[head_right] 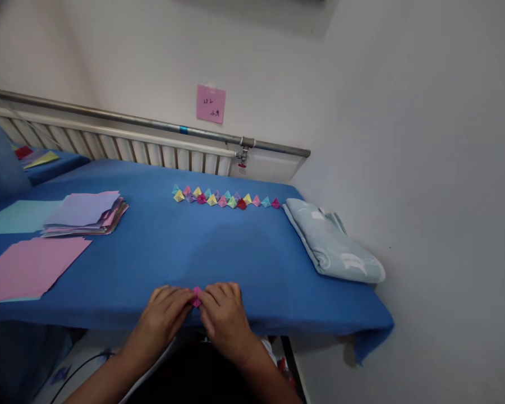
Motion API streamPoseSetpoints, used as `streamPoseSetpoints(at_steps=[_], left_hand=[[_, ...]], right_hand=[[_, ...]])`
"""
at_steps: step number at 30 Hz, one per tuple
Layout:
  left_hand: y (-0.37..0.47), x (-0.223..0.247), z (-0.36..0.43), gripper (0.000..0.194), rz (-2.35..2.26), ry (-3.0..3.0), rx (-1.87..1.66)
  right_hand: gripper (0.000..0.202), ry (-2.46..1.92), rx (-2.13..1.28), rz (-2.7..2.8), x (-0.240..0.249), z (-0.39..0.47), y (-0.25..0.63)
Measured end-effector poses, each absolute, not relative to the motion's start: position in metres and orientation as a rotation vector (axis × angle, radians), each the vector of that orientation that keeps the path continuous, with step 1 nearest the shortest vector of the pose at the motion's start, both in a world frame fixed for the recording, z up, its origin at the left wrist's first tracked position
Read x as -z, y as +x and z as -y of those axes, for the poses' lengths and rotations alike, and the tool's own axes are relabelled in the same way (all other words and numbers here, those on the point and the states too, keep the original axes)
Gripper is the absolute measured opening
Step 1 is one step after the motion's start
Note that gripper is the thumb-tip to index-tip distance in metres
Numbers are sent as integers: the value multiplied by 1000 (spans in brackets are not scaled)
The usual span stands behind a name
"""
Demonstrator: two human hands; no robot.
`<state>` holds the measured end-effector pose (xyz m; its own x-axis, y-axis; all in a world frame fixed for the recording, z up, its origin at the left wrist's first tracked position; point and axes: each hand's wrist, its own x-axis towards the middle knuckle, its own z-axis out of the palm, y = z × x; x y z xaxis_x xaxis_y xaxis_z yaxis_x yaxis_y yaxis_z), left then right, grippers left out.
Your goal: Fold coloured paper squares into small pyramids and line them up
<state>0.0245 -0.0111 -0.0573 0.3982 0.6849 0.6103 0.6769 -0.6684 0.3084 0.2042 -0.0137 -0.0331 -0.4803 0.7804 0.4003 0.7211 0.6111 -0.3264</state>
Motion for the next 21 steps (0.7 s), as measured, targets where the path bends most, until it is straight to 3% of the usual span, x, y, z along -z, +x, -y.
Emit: streamPoseSetpoints(at_steps=[13, 21], left_hand=[[20, 56, 2, 18, -1216, 2657, -1121], [20, 56, -1, 18, -1251, 2560, -1084]], right_hand=[[10, -1235, -137, 2225, 41, 12, 203], [8, -1352, -377, 2161, 35, 5, 202]])
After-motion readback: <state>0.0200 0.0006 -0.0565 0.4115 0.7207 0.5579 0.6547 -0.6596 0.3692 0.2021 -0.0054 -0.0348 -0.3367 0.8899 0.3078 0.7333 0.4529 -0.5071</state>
